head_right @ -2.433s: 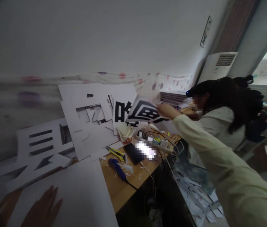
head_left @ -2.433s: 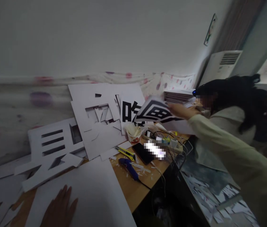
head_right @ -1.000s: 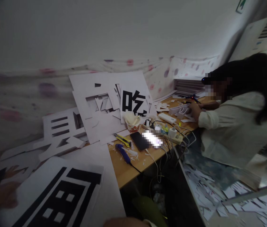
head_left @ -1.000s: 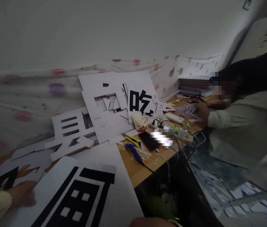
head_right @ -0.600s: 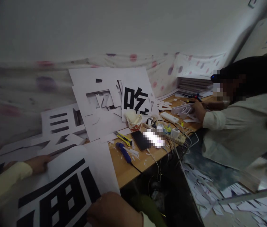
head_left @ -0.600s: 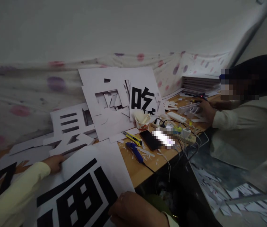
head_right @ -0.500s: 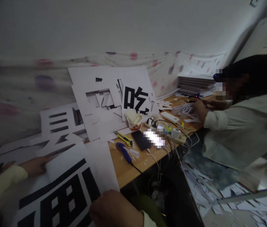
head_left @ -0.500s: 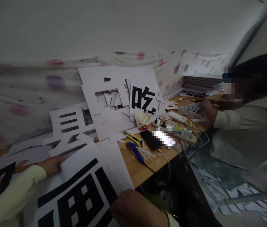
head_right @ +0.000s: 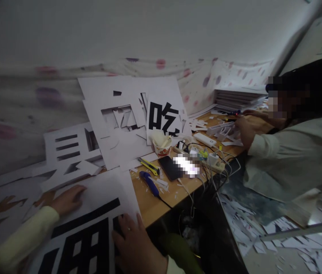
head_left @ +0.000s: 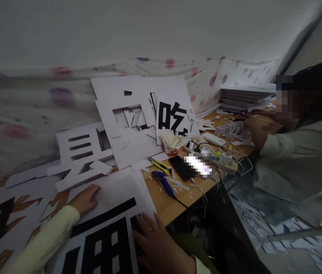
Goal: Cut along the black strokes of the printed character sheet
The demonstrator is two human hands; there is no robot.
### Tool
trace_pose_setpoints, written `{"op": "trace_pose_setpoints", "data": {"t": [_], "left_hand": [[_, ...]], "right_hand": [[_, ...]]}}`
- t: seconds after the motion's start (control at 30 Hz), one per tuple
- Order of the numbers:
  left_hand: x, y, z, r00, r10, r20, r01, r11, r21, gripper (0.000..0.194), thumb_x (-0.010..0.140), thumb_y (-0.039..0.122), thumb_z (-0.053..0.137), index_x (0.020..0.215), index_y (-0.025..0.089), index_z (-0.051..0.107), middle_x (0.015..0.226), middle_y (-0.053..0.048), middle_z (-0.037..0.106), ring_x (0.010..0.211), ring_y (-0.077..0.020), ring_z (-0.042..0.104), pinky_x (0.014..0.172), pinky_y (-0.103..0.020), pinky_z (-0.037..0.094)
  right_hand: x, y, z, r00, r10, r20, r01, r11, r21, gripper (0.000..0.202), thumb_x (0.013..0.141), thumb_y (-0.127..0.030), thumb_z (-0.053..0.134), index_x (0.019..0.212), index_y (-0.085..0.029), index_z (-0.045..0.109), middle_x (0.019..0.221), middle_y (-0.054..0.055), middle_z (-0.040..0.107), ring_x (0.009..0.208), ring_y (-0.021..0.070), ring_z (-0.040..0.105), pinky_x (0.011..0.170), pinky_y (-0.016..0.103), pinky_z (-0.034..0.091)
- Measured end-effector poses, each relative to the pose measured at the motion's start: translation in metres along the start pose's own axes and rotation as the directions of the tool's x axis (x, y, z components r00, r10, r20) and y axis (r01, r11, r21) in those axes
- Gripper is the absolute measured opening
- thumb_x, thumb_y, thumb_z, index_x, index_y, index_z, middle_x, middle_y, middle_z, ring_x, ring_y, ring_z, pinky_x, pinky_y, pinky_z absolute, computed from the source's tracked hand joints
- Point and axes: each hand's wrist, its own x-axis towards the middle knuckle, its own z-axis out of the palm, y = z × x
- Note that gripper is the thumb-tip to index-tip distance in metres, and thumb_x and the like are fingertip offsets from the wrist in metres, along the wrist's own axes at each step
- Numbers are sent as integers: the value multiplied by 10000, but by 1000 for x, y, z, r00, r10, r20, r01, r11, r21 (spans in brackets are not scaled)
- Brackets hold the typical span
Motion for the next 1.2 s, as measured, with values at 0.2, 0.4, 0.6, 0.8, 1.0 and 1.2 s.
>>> {"op": "trace_pose_setpoints", "data": {"t": [0.2,0.4,0.6,0.8,1.0,1.2], "left_hand": [[11,34,38,992,115,-54,-111,992,59,532,855,355,486,1327,112,466,1407,-152,463,1288,-262,442,1085,-359,332],[13,26,70,986,64,-152,-49,994,99,532,898,386,414,1403,220,394,1520,-99,298,1398,-261,282,1128,-460,241],[25,10,72,982,-55,-178,80,988,133,543,926,375,355,1444,218,322,1539,-85,254,1406,-243,263,1120,-438,245],[28,14,56,965,-224,-139,239,966,100,552,937,408,302,1449,203,311,1521,-129,282,1392,-308,280,1078,-544,264],[-1,-10,26,965,-189,-180,216,966,144,397,897,352,415,1229,224,593,1318,-95,574,1232,-266,504,1099,-454,258],[-19,-40,-19,848,-352,-397,434,891,137,462,868,287,435,1306,147,474,1224,-149,598,1153,-295,535,1031,-432,332]], "right_hand": [[-4,18,23,999,36,25,-36,999,-29,668,862,-481,546,1446,-258,310,1548,148,196,1423,353,153,1075,701,88],[-8,21,26,1000,20,20,-19,998,-57,696,868,-448,550,1469,-263,253,1555,135,145,1430,342,119,1091,677,105],[-12,25,29,1000,2,7,-1,997,-71,707,884,-447,526,1484,-292,187,1561,109,107,1437,322,79,1110,654,79],[-8,42,52,998,-46,-34,40,986,-165,765,858,-459,556,1488,-320,146,1559,93,83,1426,350,140,1107,639,138],[-2,64,74,972,-164,-170,90,923,-375,830,820,-520,579,1490,-324,129,1534,102,218,1352,362,337,1075,582,246],[5,79,91,870,-363,-334,108,800,-590,731,862,-565,483,1482,-287,212,1381,93,510,1194,305,543,1013,492,363]]}}
